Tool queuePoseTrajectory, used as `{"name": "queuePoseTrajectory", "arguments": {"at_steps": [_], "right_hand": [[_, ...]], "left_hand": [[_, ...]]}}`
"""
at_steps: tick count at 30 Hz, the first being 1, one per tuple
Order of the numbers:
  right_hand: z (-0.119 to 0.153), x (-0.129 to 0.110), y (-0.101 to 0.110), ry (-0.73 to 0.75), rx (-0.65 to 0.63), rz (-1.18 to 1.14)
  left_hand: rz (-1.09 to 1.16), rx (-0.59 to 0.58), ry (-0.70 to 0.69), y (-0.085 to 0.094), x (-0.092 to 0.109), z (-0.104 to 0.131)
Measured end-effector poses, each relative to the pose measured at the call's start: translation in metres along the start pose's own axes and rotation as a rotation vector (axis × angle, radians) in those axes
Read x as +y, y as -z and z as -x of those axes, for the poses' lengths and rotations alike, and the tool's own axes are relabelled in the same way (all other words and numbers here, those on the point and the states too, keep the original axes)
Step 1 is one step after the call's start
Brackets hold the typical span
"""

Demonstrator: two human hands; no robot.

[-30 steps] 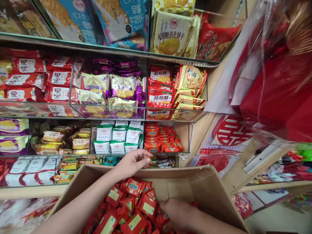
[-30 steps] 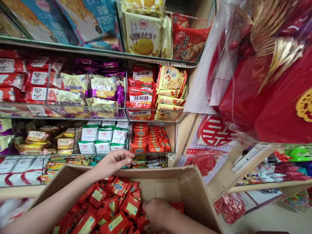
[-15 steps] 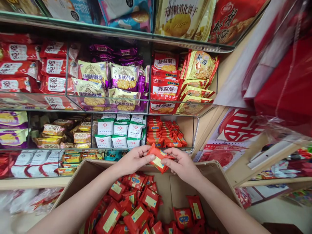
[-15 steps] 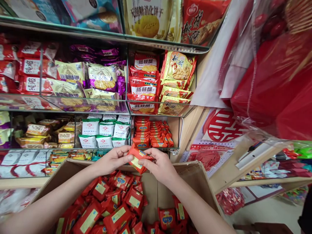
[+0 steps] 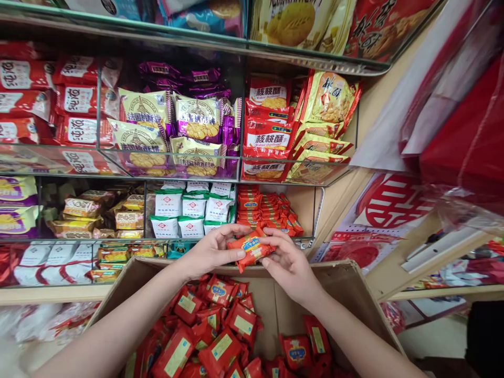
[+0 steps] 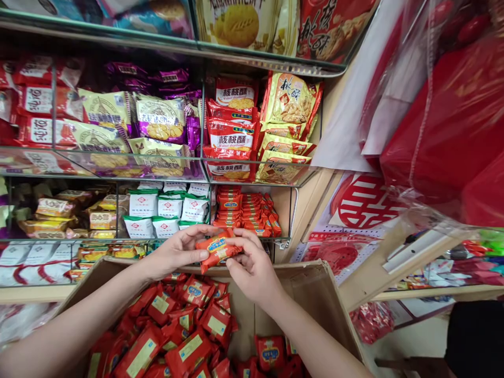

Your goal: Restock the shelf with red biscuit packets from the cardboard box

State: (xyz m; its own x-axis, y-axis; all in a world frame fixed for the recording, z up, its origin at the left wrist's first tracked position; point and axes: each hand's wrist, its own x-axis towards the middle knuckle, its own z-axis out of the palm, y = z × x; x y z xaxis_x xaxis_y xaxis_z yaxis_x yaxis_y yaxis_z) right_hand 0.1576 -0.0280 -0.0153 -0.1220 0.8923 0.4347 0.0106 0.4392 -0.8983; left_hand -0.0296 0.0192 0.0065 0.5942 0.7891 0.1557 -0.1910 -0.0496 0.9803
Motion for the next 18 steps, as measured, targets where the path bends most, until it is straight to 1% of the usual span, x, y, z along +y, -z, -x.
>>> {"name": "queuePoseTrajectory", "arguments": {"at_steps": [3, 6, 8, 9, 11, 13, 15, 16, 18], "right_hand": [[-0.002, 0.000, -0.005, -0.166, 0.057, -0.189], [-0.004, -0.001, -0.005, -0.272, 0.003, -0.190], [-0.004, -0.003, -0.002, -0.285, -0.055, -0.127], [-0.006, -0.004, 0.002, -0.274, -0.063, -0.092], [-0.012, -0.007, 0.013, -0.233, -0.008, -0.027], [-0.027, -0.008, 0.026, -0.214, 0.111, 0.063], [-0.049, -0.004, 0.037, -0.239, 0.208, 0.173], [-0.061, -0.001, 0.040, -0.256, 0.226, 0.223], [-0.086, 0.009, 0.040, -0.280, 0.217, 0.296]], "left_hand": [[0.061, -0.030, -0.001, 0.000, -0.002, -0.002], [0.064, -0.041, 0.016, 0.001, -0.003, -0.002], [0.032, -0.030, 0.036, 0.001, -0.003, -0.001], [0.012, -0.012, 0.032, 0.001, -0.002, 0.000], [-0.030, 0.038, 0.013, 0.000, 0.000, 0.001], [-0.074, 0.093, -0.001, -0.002, 0.001, 0.001], [-0.120, 0.099, 0.021, -0.004, 0.002, 0.002], [-0.142, 0.085, 0.041, -0.004, 0.002, 0.002], [-0.186, 0.059, 0.067, -0.005, 0.002, 0.002]]}}
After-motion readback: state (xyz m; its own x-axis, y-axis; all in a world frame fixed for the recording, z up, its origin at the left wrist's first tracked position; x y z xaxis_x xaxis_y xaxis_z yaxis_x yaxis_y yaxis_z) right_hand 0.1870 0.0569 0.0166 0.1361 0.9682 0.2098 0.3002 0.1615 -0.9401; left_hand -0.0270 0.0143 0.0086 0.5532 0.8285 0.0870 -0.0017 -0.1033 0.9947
